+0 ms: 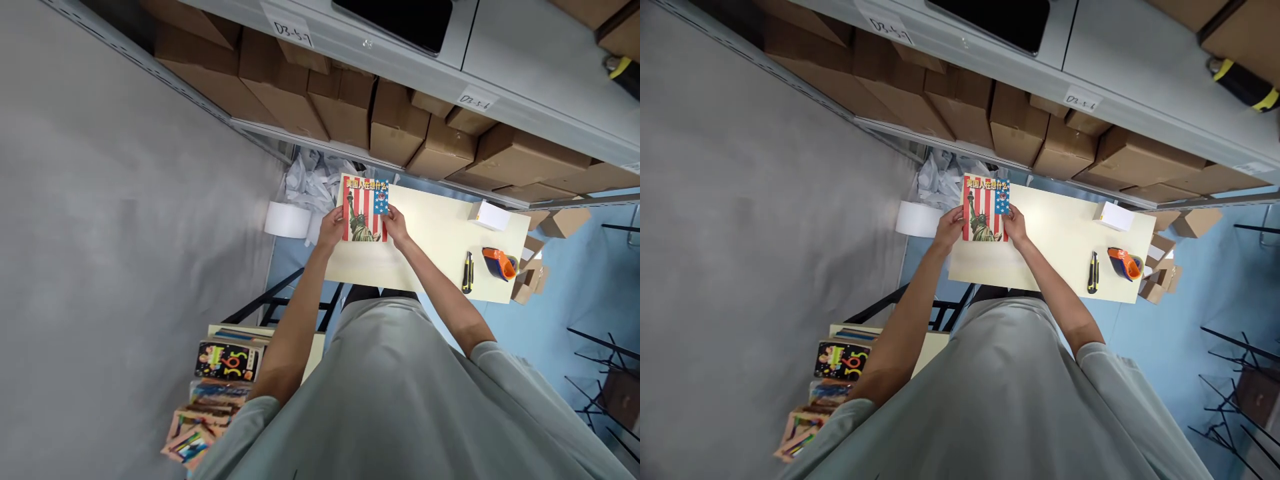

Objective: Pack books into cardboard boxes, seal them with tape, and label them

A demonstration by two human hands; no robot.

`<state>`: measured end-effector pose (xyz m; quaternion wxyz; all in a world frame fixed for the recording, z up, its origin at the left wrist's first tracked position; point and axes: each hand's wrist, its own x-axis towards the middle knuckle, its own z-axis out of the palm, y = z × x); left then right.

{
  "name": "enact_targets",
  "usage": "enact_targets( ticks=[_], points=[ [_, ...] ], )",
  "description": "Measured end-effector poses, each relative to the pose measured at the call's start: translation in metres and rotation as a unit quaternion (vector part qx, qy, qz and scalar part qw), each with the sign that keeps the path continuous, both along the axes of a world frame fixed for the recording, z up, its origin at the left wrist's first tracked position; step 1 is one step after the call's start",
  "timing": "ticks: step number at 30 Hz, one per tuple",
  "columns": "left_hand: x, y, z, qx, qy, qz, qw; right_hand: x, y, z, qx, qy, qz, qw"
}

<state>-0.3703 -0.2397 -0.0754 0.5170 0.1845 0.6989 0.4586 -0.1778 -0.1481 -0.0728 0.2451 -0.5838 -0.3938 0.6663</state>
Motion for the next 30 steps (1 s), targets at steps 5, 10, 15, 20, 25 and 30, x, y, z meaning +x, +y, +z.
enact_targets(
  ticks=[5, 10, 15, 20, 25, 30],
  points=[
    [-0.017, 0.017, -0.037, -0.023, 0.030, -0.008, 0.999, -0.013, 0.003, -0.024, -0.013, -0.017, 0.007, 1.000],
    [-0.025, -0.002, -0.043, -0.030, 0.082, -0.012, 0.996, 0.020, -0.013, -0.022, 0.033, -0.106, 0.046, 0.993],
    [-0.035, -0.059, -0.033, -0.016, 0.207, -0.065, 0.976, 0.074, -0.058, -0.001, 0.134, -0.329, 0.093, 0.930],
    [-0.015, -0.124, -0.028, -0.016, 0.293, -0.257, 0.921, 0.092, -0.102, 0.008, 0.009, -0.462, 0.123, 0.878],
    [0.012, -0.151, -0.028, -0.007, 0.356, -0.355, 0.865, 0.082, -0.116, 0.004, -0.034, -0.463, 0.157, 0.872],
    [0.012, -0.151, -0.023, 0.013, 0.344, -0.364, 0.866, 0.078, -0.127, -0.001, 0.071, -0.456, 0.111, 0.880]
  ],
)
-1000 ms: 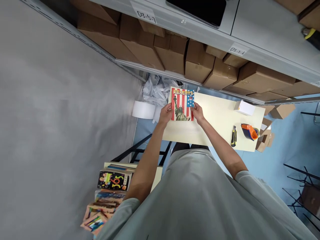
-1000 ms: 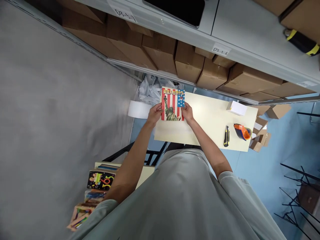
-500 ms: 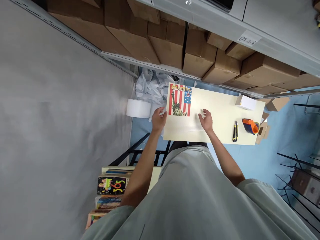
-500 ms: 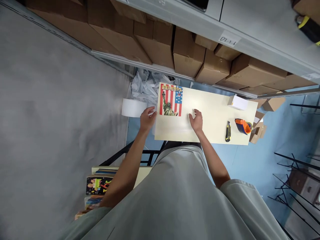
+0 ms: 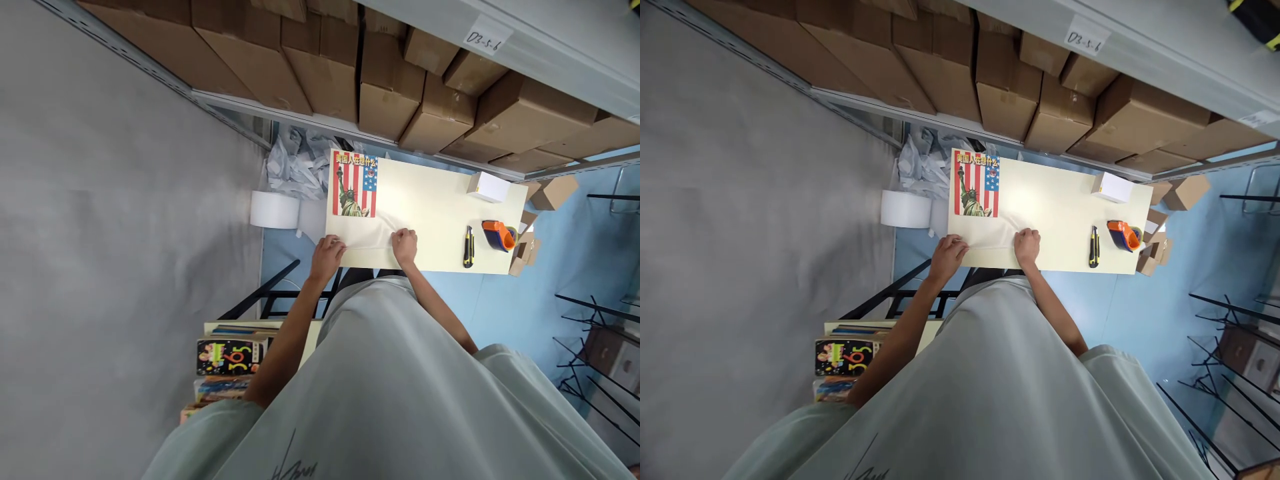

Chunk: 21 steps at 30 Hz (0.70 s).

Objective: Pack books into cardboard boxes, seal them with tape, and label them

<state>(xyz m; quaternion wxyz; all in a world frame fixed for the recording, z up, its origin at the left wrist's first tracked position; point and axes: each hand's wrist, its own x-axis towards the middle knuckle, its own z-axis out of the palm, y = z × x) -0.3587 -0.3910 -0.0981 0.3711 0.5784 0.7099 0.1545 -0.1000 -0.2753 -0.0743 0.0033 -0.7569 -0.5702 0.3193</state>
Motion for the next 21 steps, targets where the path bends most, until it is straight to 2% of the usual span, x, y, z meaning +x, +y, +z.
enact_targets(
  ticks=[3, 6, 9, 12, 16, 21],
  points=[
    [-0.003, -0.004, 0.007, 0.006, -0.024, -0.005, 1.000, 0.000, -0.007, -0.001, -0.029, 0.004, -0.041, 0.999],
    [-0.005, -0.014, 0.015, 0.011, -0.028, 0.002, 1.000, -0.001, -0.014, 0.001, -0.068, 0.030, -0.012, 0.997],
    [-0.010, -0.029, 0.023, 0.012, -0.035, 0.012, 0.999, -0.004, -0.022, 0.007, -0.032, 0.050, 0.020, 0.998],
    [-0.016, -0.049, 0.035, 0.021, -0.045, 0.030, 0.998, -0.007, -0.032, 0.017, -0.009, 0.090, -0.008, 0.996],
    [-0.015, -0.071, 0.062, 0.054, -0.043, 0.089, 0.994, -0.011, -0.045, 0.043, -0.031, 0.208, -0.025, 0.977],
    [0.004, -0.067, 0.103, 0.110, -0.049, 0.167, 0.978, -0.007, -0.044, 0.091, 0.083, 0.273, -0.038, 0.958]
  ],
)
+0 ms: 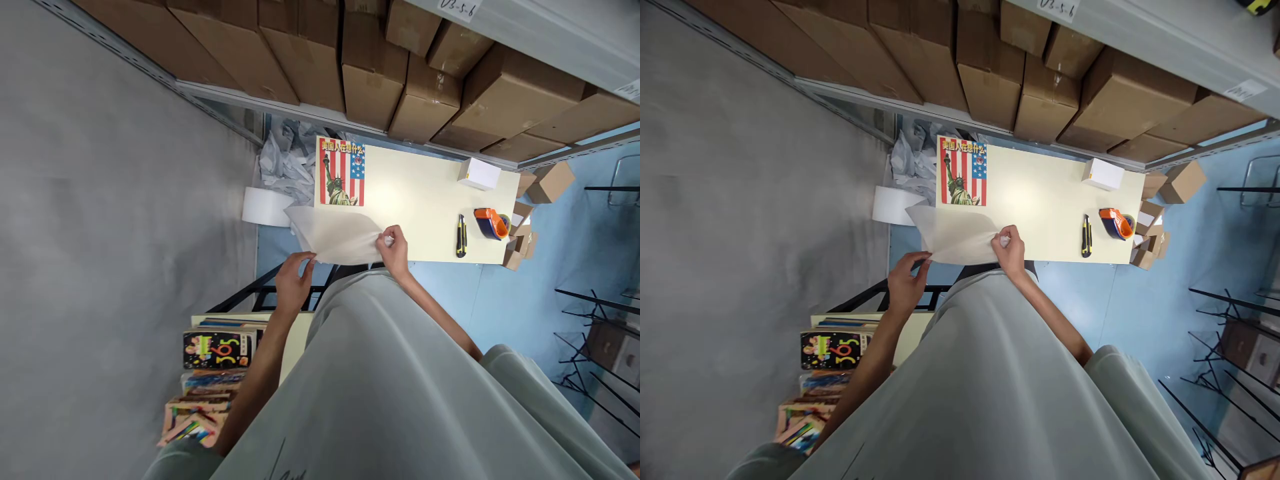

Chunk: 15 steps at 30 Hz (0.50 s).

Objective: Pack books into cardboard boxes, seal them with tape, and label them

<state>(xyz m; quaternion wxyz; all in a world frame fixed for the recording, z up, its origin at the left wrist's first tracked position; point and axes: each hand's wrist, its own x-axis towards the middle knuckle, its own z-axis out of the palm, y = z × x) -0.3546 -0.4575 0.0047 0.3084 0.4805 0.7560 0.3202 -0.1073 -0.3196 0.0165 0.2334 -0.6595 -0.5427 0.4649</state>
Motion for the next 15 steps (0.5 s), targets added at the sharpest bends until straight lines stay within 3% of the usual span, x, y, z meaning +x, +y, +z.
enact_targets(
  ticks=[5, 8, 12, 15],
  points=[
    [0.034, 0.034, 0.034, 0.040, -0.026, 0.001, 0.999, 0.025, 0.018, 0.042, 0.026, 0.035, -0.057, 0.997],
    [0.056, 0.060, 0.047, 0.049, -0.052, -0.027, 0.997, 0.054, 0.027, 0.062, 0.094, 0.014, -0.093, 0.991],
    [0.086, 0.090, 0.055, 0.064, -0.070, -0.101, 0.990, 0.101, 0.031, 0.080, 0.185, -0.050, -0.136, 0.972],
    [0.111, 0.107, 0.049, 0.074, -0.073, -0.160, 0.982, 0.138, 0.031, 0.077, 0.214, -0.079, -0.163, 0.960]
  ],
)
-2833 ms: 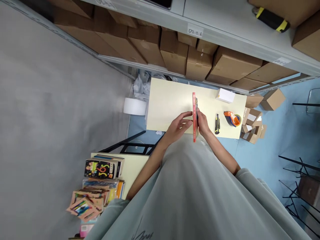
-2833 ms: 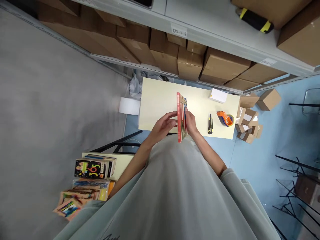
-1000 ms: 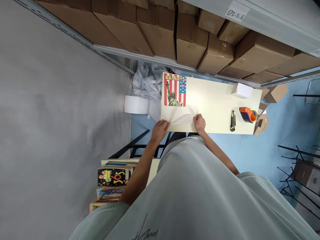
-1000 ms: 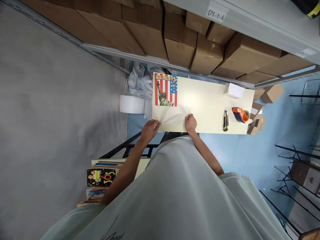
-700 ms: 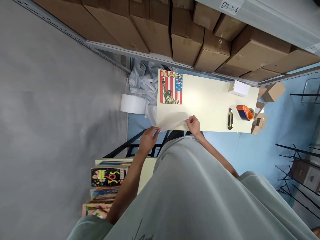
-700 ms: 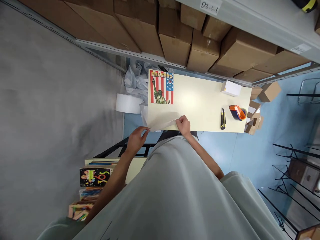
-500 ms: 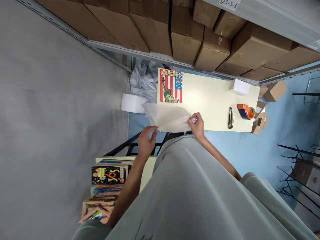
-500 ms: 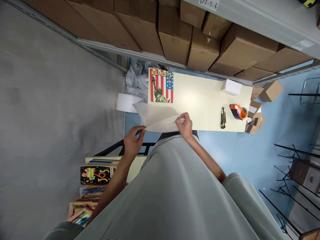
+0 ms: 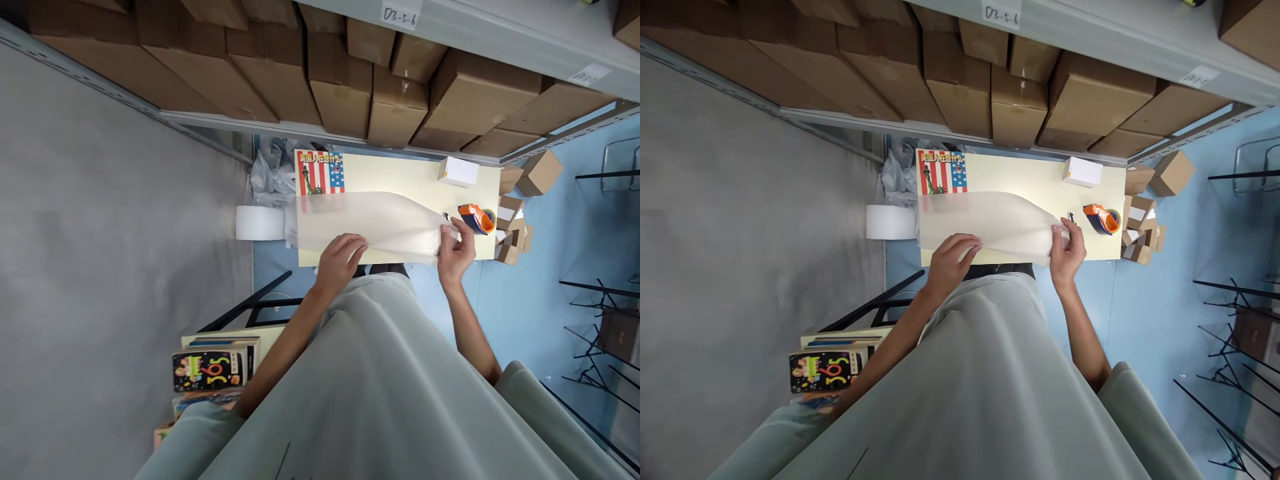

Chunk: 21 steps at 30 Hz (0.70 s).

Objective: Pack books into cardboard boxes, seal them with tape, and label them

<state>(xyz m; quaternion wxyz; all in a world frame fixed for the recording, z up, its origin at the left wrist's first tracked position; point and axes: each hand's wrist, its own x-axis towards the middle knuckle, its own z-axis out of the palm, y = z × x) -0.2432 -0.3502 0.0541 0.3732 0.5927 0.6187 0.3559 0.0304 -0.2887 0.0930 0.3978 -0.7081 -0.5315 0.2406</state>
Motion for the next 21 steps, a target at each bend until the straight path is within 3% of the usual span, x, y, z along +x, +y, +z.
enact_targets(
  ticks=[3, 7, 10, 13, 17, 21],
  points=[
    [0.024, 0.012, -0.019, -0.007, 0.011, -0.043, 0.999, 0.030, 0.002, -0.025, -0.011, -0.015, -0.013, 1.000],
    [0.050, 0.020, -0.063, -0.053, 0.051, -0.073, 0.995, 0.058, 0.011, -0.077, -0.085, -0.041, -0.006, 0.996],
    [0.062, 0.021, -0.098, -0.102, 0.083, -0.096, 0.987, 0.072, 0.018, -0.110, -0.146, -0.088, 0.032, 0.985],
    [0.070, 0.019, -0.123, -0.146, 0.114, -0.114, 0.976, 0.081, 0.020, -0.131, -0.206, -0.104, 0.086, 0.969],
    [0.074, 0.013, -0.137, -0.150, 0.156, -0.102, 0.971, 0.090, 0.021, -0.149, -0.241, -0.146, 0.140, 0.949],
    [0.066, 0.005, -0.142, -0.146, 0.188, -0.027, 0.971, 0.098, 0.025, -0.158, -0.258, -0.198, 0.171, 0.930]
  ],
)
